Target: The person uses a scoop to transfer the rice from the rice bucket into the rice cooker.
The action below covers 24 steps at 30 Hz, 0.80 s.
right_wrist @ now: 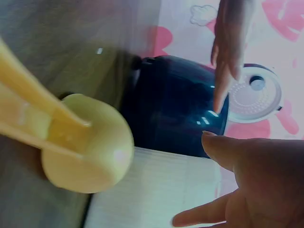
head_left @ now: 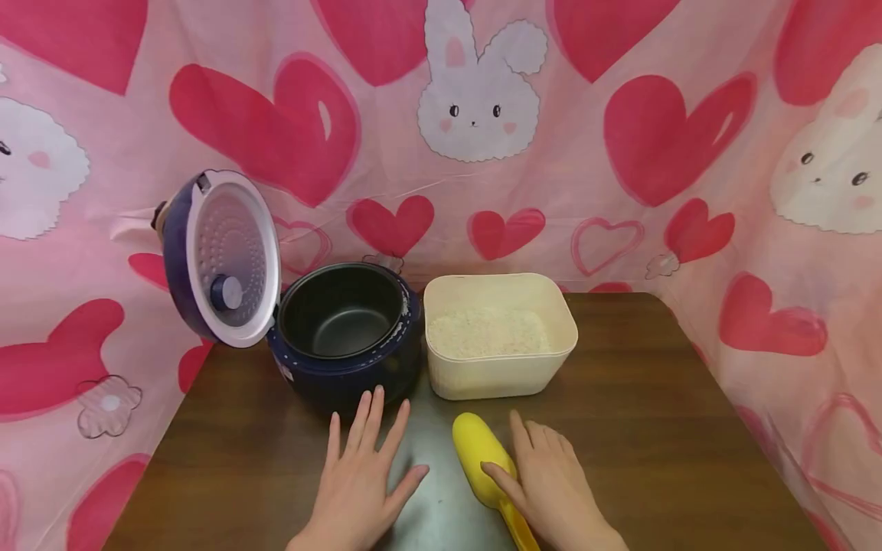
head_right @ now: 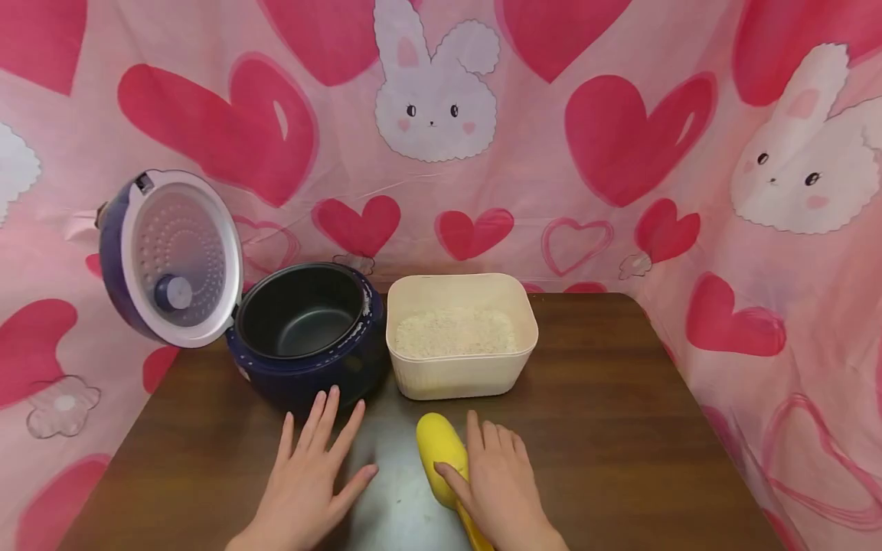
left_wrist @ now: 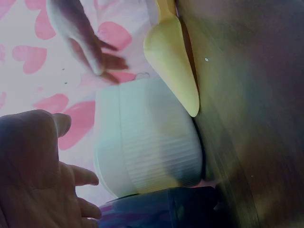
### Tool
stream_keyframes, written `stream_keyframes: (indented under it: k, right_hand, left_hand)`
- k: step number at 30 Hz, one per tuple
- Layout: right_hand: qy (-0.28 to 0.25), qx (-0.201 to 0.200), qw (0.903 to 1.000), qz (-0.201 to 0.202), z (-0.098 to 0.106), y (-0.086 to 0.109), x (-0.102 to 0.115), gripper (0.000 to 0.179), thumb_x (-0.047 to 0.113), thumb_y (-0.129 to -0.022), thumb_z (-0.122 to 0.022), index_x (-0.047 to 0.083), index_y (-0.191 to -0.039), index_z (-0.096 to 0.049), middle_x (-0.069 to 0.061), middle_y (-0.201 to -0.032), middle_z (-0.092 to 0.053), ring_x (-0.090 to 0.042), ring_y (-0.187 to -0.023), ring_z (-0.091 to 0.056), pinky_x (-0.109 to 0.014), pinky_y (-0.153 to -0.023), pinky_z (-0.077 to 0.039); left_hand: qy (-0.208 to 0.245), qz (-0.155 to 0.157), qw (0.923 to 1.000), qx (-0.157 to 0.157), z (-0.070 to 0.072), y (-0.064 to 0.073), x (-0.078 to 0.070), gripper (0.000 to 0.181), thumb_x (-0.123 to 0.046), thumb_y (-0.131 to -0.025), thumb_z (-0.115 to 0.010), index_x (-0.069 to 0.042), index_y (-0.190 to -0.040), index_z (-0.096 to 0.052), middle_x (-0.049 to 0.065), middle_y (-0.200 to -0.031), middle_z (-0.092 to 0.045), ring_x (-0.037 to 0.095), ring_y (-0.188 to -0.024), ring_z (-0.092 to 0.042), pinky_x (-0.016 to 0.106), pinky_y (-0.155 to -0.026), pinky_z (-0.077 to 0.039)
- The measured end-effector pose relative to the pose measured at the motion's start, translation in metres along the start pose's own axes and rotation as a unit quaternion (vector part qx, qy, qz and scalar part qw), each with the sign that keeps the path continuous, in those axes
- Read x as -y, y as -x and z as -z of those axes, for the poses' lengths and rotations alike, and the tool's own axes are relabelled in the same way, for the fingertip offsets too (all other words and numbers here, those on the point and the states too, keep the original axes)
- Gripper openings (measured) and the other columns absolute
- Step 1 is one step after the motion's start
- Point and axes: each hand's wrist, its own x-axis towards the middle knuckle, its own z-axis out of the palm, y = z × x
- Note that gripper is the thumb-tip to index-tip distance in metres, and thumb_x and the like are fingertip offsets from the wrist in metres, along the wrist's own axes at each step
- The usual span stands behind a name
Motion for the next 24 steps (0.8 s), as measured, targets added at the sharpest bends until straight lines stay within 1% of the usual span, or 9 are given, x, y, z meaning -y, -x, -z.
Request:
stream_keyframes:
  k: [1, 3, 6, 8, 10, 14, 18, 21, 24]
  right_hand:
    - [0.007, 0.005, 1.0000, -0.002, 0.000, 0.000, 0.000, 0.079, 0.060, -0.094, -0.068, -0.005, -0.138, -0.059, -0.018, -0.120, -0.067, -0.034, -0.109, -0.062, -0.052, -0.094, -0.053]
    - [0.018, 0.021, 0.9996, -0.011, -0.001, 0.002, -0.001, 0.077, 0.060, -0.093, -0.069, -0.007, -0.131, -0.062, -0.015, -0.108, -0.067, -0.029, -0.096, -0.062, -0.047, -0.082, -0.055]
    - [0.032, 0.055, 0.9976, -0.026, -0.005, 0.006, -0.005, 0.067, 0.062, -0.091, -0.070, -0.003, -0.106, -0.066, -0.007, -0.085, -0.058, -0.023, -0.077, -0.055, -0.041, -0.066, -0.051]
    - [0.035, 0.084, 0.9953, -0.033, -0.009, 0.009, -0.009, 0.061, 0.062, -0.090, -0.071, 0.002, -0.090, -0.062, -0.004, -0.076, -0.051, -0.021, -0.070, -0.050, -0.040, -0.060, -0.049]
    - [0.035, 0.109, 0.9929, -0.032, -0.015, 0.013, -0.013, 0.057, 0.062, -0.088, -0.073, 0.008, -0.079, -0.055, -0.002, -0.071, -0.045, -0.020, -0.066, -0.047, -0.039, -0.056, -0.047]
    - [0.026, 0.151, 0.9879, -0.021, -0.030, 0.021, -0.020, 0.058, 0.061, -0.085, -0.076, 0.009, -0.074, -0.054, -0.002, -0.068, -0.047, -0.021, -0.063, -0.049, -0.041, -0.054, -0.048]
    - [0.022, 0.157, 0.9874, -0.007, -0.041, 0.026, -0.023, 0.057, 0.061, -0.083, -0.077, 0.010, -0.074, -0.053, 0.000, -0.066, -0.044, -0.018, -0.061, -0.044, -0.038, -0.050, -0.043]
    - [0.022, 0.142, 0.9896, 0.013, -0.045, 0.027, -0.023, 0.056, 0.062, -0.083, -0.077, 0.013, -0.073, -0.052, 0.003, -0.065, -0.042, -0.015, -0.059, -0.040, -0.034, -0.048, -0.038]
    - [0.008, 0.141, 0.9897, 0.025, -0.045, 0.026, -0.021, 0.056, 0.064, -0.082, -0.077, 0.015, -0.074, -0.052, 0.006, -0.066, -0.040, -0.012, -0.059, -0.037, -0.030, -0.048, -0.034]
  left_hand:
    - [0.003, 0.001, 1.0000, 0.001, 0.001, 0.000, 0.000, 0.079, -0.065, -0.095, -0.063, -0.025, -0.160, -0.043, 0.015, -0.170, -0.026, 0.031, -0.159, -0.016, 0.071, -0.120, -0.016]
    - [0.004, 0.001, 1.0000, 0.004, 0.001, 0.000, 0.001, 0.079, -0.065, -0.095, -0.063, -0.025, -0.160, -0.043, 0.015, -0.170, -0.026, 0.032, -0.159, -0.017, 0.071, -0.120, -0.016]
    - [0.010, 0.001, 0.9999, 0.008, 0.002, 0.000, 0.003, 0.078, -0.064, -0.095, -0.063, -0.025, -0.160, -0.043, 0.015, -0.170, -0.026, 0.032, -0.159, -0.016, 0.070, -0.121, -0.015]
    - [0.008, 0.000, 0.9999, 0.008, 0.002, 0.000, 0.004, 0.078, -0.064, -0.095, -0.062, -0.025, -0.160, -0.043, 0.015, -0.170, -0.026, 0.032, -0.159, -0.017, 0.070, -0.121, -0.015]
    - [0.010, -0.002, 0.9999, 0.005, 0.002, 0.000, 0.005, 0.078, -0.063, -0.095, -0.064, -0.024, -0.160, -0.043, 0.015, -0.170, -0.026, 0.032, -0.159, -0.017, 0.070, -0.121, -0.015]
    - [0.010, -0.002, 0.9999, 0.010, 0.004, -0.001, 0.007, 0.078, -0.063, -0.095, -0.063, -0.024, -0.160, -0.043, 0.015, -0.170, -0.027, 0.034, -0.158, -0.019, 0.069, -0.121, -0.019]
    - [0.004, -0.001, 0.9999, 0.012, 0.006, -0.002, 0.008, 0.075, -0.064, -0.095, -0.063, -0.026, -0.158, -0.046, 0.015, -0.169, -0.028, 0.035, -0.157, -0.020, 0.070, -0.120, -0.022]
    - [-0.005, -0.005, 1.0000, 0.003, 0.006, -0.002, 0.009, 0.073, -0.064, -0.095, -0.063, -0.027, -0.157, -0.049, 0.016, -0.168, -0.031, 0.036, -0.157, -0.023, 0.070, -0.119, -0.023]
    - [-0.014, -0.012, 0.9998, -0.005, 0.006, -0.002, 0.011, 0.072, -0.065, -0.095, -0.063, -0.027, -0.155, -0.050, 0.016, -0.166, -0.035, 0.036, -0.155, -0.028, 0.069, -0.118, -0.027]
